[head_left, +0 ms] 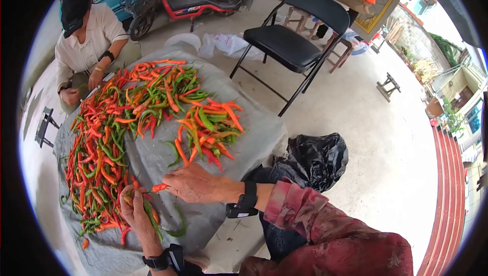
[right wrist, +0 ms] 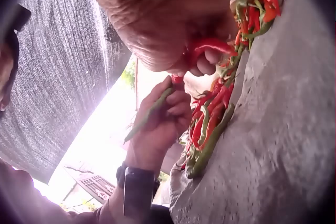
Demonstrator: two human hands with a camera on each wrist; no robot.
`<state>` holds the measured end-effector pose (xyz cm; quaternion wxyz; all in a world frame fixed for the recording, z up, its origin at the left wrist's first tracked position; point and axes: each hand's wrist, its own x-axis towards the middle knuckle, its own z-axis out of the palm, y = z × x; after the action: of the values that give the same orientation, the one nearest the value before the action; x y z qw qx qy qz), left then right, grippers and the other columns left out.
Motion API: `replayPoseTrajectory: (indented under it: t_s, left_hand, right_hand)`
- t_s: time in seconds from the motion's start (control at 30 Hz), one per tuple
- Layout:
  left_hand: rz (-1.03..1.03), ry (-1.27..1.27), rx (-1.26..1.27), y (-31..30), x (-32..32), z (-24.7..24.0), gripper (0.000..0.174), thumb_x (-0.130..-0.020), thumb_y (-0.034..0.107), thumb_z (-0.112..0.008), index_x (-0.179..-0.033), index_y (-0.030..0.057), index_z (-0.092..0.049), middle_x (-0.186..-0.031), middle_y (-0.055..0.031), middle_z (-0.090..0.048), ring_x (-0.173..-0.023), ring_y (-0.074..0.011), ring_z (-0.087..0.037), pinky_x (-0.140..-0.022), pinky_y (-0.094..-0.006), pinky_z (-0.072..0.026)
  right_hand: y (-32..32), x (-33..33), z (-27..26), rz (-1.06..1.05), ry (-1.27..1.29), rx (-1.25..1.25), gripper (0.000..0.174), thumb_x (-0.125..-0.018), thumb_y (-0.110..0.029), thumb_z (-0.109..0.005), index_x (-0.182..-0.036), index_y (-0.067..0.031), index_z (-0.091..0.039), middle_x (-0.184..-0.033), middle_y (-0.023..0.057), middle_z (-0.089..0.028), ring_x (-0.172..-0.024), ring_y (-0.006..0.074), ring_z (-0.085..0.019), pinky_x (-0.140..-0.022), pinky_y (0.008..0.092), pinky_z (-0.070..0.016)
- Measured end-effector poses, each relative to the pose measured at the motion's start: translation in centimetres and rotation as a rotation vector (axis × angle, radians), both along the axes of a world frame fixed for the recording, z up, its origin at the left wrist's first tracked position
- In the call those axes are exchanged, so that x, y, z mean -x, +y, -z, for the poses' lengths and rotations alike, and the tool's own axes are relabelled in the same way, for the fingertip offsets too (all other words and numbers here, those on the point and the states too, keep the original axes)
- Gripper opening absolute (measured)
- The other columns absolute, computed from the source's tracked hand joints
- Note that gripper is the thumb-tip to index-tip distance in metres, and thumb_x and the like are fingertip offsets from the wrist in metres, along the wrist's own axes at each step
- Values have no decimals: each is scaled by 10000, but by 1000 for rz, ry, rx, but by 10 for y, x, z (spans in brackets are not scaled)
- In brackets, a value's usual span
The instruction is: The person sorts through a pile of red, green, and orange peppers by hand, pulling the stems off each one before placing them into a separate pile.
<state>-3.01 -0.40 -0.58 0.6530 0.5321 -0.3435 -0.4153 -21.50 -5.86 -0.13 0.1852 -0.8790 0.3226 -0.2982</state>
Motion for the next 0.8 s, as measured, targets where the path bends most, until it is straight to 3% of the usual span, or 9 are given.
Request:
replayPoseTrajectory:
  t_s: [0.1,0.17,0.27,0.3,0.37,0.47,0.7,0.77,0.8]
  left_hand:
    - [-2,20,43,-6,-4,5,124,-931,110,-538,-1047,70,-554,-820,8,-589,-571,-13,-420,-482,-168,-322]
    - [3,-3,59,-4,-5,10,110,-933,112,-535,-1037,78,-553,-807,19,-578,-571,-8,-414,-478,-165,-317]
    - [87,-7,-31,-2,5,-7,87,-930,99,-534,-1016,85,-535,-768,31,-529,-597,-13,-459,-491,-169,-345]
    - [89,0,-4,-3,9,-3,89,-926,105,-545,-1010,76,-531,-774,23,-528,-622,-32,-498,-520,-177,-376]
    - [81,-74,26,-5,11,8,80,-922,105,-559,-988,68,-533,-726,26,-539,-624,-53,-500,-550,-196,-386]
    - [91,0,117,-4,21,6,82,-908,64,-586,-967,38,-535,-812,-5,-575,-755,-115,-632,-652,-228,-496]
    - [-44,46,78,-9,2,-5,188,-915,197,-617,-1001,38,-564,-828,-22,-605,-728,-107,-628,-582,-218,-480]
    - [29,267,51,-6,-14,-2,281,-919,290,-608,-1047,45,-554,-837,-18,-590,-676,-96,-593,-525,-201,-439]
    - [81,344,21,-4,-18,-1,378,-942,403,-534,-1093,57,-532,-840,-20,-571,-671,-102,-549,-542,-210,-423]
  right_hand:
    - [-9,10,1,113,114,29,207,-841,-216,-617,-870,-26,-540,-704,113,-563,-687,309,-609,-582,419,-482]
    - [-8,12,4,418,8,305,244,-825,-246,-641,-907,-29,-564,-701,103,-551,-673,288,-604,-598,409,-488]
    - [-9,15,-17,439,-121,402,284,-763,-244,-678,-873,2,-589,-656,131,-562,-637,314,-597,-611,430,-483]
    - [-4,10,-14,412,-154,355,284,-763,-244,-678,-873,2,-589,-656,131,-562,-637,314,-597,-611,430,-483]
    - [10,-4,-5,62,-228,-311,295,-768,-254,-679,-862,9,-584,-666,148,-578,-643,335,-598,-612,449,-472]
    - [23,-19,0,-49,-101,-445,274,-815,-261,-656,-845,-5,-564,-635,182,-564,-597,359,-570,-566,434,-437]
    - [10,-21,-5,24,66,-297,192,-831,-198,-591,-805,-13,-549,-674,219,-574,-670,404,-586,-601,488,-449]
    - [3,-9,-8,156,175,-185,185,-825,-208,-599,-835,-29,-554,-661,203,-577,-667,398,-591,-610,496,-456]
    - [-1,-1,-10,255,197,-148,198,-823,-212,-619,-886,-31,-566,-678,187,-576,-674,389,-587,-614,476,-459]
